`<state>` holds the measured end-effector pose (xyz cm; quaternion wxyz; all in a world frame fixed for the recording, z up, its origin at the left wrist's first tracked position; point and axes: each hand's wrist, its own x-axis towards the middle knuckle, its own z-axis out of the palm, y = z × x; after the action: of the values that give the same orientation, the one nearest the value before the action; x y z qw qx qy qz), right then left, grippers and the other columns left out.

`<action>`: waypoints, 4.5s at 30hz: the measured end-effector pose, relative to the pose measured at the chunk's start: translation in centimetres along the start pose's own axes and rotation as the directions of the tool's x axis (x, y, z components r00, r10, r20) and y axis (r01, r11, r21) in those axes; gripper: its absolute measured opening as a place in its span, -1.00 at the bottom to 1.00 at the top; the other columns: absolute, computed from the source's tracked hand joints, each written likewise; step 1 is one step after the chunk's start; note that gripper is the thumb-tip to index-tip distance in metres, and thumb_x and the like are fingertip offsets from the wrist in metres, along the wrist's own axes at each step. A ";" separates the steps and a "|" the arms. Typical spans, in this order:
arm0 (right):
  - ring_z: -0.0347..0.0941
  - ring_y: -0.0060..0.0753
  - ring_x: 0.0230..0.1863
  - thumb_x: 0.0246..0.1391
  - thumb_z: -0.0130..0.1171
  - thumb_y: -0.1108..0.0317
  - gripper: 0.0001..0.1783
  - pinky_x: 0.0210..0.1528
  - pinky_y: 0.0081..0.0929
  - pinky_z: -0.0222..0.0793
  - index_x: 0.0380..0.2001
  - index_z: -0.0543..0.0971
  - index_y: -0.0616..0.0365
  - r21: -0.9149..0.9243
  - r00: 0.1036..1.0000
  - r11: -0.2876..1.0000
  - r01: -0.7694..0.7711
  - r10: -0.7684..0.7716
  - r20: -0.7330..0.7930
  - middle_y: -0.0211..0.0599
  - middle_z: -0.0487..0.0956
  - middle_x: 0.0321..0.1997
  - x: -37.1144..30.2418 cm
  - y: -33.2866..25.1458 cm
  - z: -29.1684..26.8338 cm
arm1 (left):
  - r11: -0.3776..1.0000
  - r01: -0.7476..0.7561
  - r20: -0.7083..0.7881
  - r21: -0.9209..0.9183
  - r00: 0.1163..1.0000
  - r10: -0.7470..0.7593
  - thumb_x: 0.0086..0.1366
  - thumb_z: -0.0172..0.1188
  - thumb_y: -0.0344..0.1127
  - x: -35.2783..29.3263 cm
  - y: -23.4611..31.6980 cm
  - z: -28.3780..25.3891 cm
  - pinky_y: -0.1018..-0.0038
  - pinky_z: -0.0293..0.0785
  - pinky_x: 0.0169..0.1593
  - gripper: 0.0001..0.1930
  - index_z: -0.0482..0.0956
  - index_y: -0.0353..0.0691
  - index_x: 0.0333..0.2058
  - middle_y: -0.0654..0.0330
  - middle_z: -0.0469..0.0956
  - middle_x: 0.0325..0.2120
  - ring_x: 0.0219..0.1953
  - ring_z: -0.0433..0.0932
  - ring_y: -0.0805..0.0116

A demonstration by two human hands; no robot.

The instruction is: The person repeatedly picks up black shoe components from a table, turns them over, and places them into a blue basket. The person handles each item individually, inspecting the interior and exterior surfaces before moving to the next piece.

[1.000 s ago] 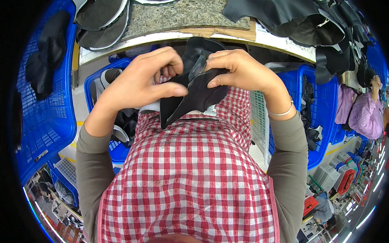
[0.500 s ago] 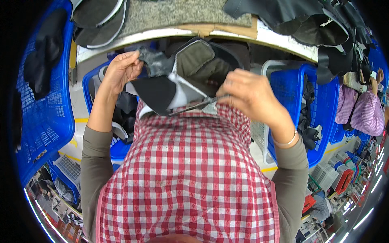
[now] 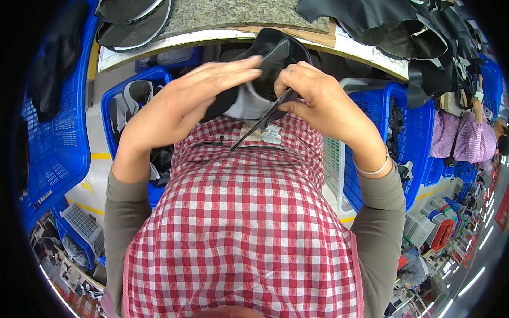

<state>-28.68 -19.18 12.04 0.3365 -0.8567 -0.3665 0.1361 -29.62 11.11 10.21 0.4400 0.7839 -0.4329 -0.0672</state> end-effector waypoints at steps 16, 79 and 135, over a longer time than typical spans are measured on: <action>0.48 -0.05 -0.17 -0.18 0.51 0.52 -0.61 -0.13 -0.22 0.44 -0.31 0.50 0.18 0.005 0.993 0.999 -0.045 0.046 -0.110 -0.21 0.51 -0.28 -0.6 -0.3 1.1 | 0.662 0.414 -0.472 0.625 0.876 -0.102 0.11 0.34 -0.43 7.5 -5.5 2.3 0.23 0.65 -0.13 -0.53 0.57 -0.09 0.06 0.12 0.60 -0.03 0.02 0.60 0.06; 0.65 -0.33 -0.50 -0.23 0.25 0.28 -0.94 -0.53 -0.33 0.51 -0.61 0.62 -0.04 -0.593 0.959 0.797 0.114 -0.244 -0.143 -0.39 0.64 -0.55 3.9 1.8 7.0 | 0.671 0.330 0.076 -0.664 0.922 -0.379 0.37 0.30 0.14 0.5 -6.2 0.7 0.29 0.40 0.34 -0.36 0.61 -0.40 0.08 0.09 0.55 0.08 0.16 0.54 0.24; 0.51 -0.35 -0.25 -0.21 0.55 0.18 -0.77 -0.03 -0.29 0.25 -0.41 0.75 -0.08 -0.272 0.962 0.955 -0.117 0.040 -0.270 -0.51 0.62 -0.43 1.0 4.8 8.7 | 0.810 0.516 -0.001 -0.278 0.844 -0.537 0.36 0.27 -0.49 1.0 -6.5 8.0 0.46 0.57 -0.16 -0.77 0.73 -0.31 -0.03 0.15 0.74 -0.30 -0.32 0.67 0.36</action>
<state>-29.58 -16.79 2.37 0.2493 -0.9206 -0.3000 -0.0191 -28.84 6.91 0.76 0.5224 0.8085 -0.1679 -0.2129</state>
